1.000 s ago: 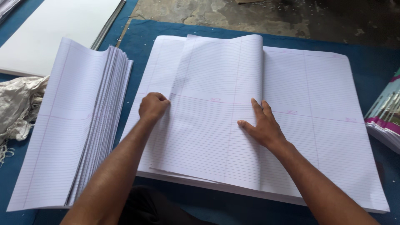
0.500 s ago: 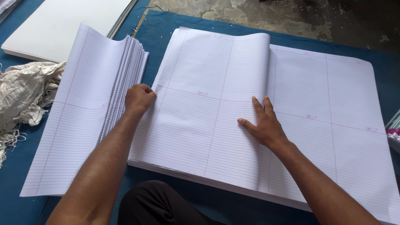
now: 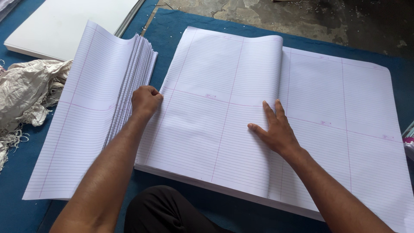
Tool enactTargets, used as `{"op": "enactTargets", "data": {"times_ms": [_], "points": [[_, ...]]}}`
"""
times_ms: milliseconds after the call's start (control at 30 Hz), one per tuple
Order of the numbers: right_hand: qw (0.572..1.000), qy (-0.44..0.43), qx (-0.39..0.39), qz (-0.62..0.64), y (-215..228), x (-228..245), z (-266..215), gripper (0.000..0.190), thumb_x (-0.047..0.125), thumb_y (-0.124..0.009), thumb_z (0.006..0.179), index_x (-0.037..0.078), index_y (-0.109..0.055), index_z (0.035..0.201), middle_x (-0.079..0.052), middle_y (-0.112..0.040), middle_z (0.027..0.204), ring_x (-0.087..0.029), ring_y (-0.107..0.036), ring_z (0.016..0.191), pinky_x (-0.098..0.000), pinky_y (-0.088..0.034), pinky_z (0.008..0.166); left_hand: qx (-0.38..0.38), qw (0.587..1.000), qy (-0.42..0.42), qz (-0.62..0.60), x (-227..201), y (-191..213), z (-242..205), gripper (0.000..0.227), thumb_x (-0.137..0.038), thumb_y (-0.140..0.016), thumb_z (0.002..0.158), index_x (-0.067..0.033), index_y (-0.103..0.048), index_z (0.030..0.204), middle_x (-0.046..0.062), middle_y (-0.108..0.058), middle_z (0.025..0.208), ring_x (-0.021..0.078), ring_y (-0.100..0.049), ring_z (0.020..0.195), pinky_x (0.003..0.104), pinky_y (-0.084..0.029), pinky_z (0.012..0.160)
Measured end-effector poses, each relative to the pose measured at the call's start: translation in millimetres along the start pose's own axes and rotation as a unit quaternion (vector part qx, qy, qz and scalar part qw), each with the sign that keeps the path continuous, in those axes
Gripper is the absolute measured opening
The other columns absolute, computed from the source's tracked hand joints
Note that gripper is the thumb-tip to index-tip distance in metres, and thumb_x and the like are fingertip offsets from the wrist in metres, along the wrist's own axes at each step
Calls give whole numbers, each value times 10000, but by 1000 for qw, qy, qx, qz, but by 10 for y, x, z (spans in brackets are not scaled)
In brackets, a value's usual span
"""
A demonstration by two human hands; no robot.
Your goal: The person folds lined paper sheets in half using a wooden ruler to crease the fold. They then separate the folded sheets and place them into a stack on the left side of the workspace.
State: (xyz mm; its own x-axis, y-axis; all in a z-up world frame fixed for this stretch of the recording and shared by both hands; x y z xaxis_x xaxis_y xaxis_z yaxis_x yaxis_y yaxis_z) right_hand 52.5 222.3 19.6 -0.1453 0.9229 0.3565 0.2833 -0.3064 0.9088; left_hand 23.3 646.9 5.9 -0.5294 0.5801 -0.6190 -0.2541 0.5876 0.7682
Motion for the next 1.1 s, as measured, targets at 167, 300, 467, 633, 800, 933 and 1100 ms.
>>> {"op": "enactTargets", "data": {"times_ms": [167,300,467,633,800,933,1100], "points": [[993,2,-48,110,88,-41,7,752,484,-502,962,118,-277,1580,-220,-111,1681,-405,-194,1540,-531,-340,1183,-45,998,-14,-30,26,40,-82,154,-197,-761,888,-61,-770,959,112,-767,971,217,-733,889,363,-596,841],[974,-12,-73,214,57,-142,62,720,430,-394,995,94,-180,1594,-190,-134,1682,-346,-127,1564,-481,-213,1240,-42,995,31,-81,149,-35,-85,158,-195,-744,906,-70,-763,999,114,-769,977,205,-755,865,333,-620,811],[972,5,-70,223,-55,-103,124,736,425,-339,1013,102,-60,1613,-191,-11,1696,-343,-19,1574,-488,-133,1254,-47,994,49,-86,197,-54,-44,135,-196,-756,890,-86,-785,961,107,-777,963,196,-754,848,326,-622,799],[975,-16,-49,217,-167,-128,167,748,404,-345,1005,123,-12,1613,-173,69,1697,-345,20,1572,-494,-131,1249,-61,993,37,-91,229,-71,5,114,-184,-763,882,-87,-792,936,103,-776,953,192,-751,838,326,-624,788],[987,-4,-62,150,-250,-107,245,727,330,-353,1037,104,31,1612,-211,106,1681,-403,20,1552,-512,-127,1248,-69,994,25,-80,267,-73,71,88,-167,-773,865,-98,-803,911,91,-783,936,185,-750,830,329,-611,804],[993,39,-103,49,-253,11,248,776,284,-428,1040,30,41,1604,-288,107,1649,-456,-19,1527,-544,-135,1240,-66,994,27,-77,272,-80,101,84,-163,-778,864,-92,-802,904,97,-781,916,193,-754,819,334,-615,797],[997,-12,-77,-23,-198,63,196,762,313,-477,1029,109,-33,1612,-251,64,1673,-431,-51,1540,-584,-207,1218,-59,996,31,-58,227,-78,64,116,-162,-751,894,-84,-796,968,114,-775,975,208,-748,889,337,-604,846]]}}
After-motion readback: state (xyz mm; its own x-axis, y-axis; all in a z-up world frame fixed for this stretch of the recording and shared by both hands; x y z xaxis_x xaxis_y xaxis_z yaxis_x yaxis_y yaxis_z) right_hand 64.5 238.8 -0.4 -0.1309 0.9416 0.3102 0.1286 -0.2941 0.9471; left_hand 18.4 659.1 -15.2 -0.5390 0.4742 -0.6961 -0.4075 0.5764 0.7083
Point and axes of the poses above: each hand's wrist, its own z-axis towards the middle knuckle, its own y-axis out of the back of the hand, x = y × z, the point moved 9 cm from there along z, towards the middle knuckle
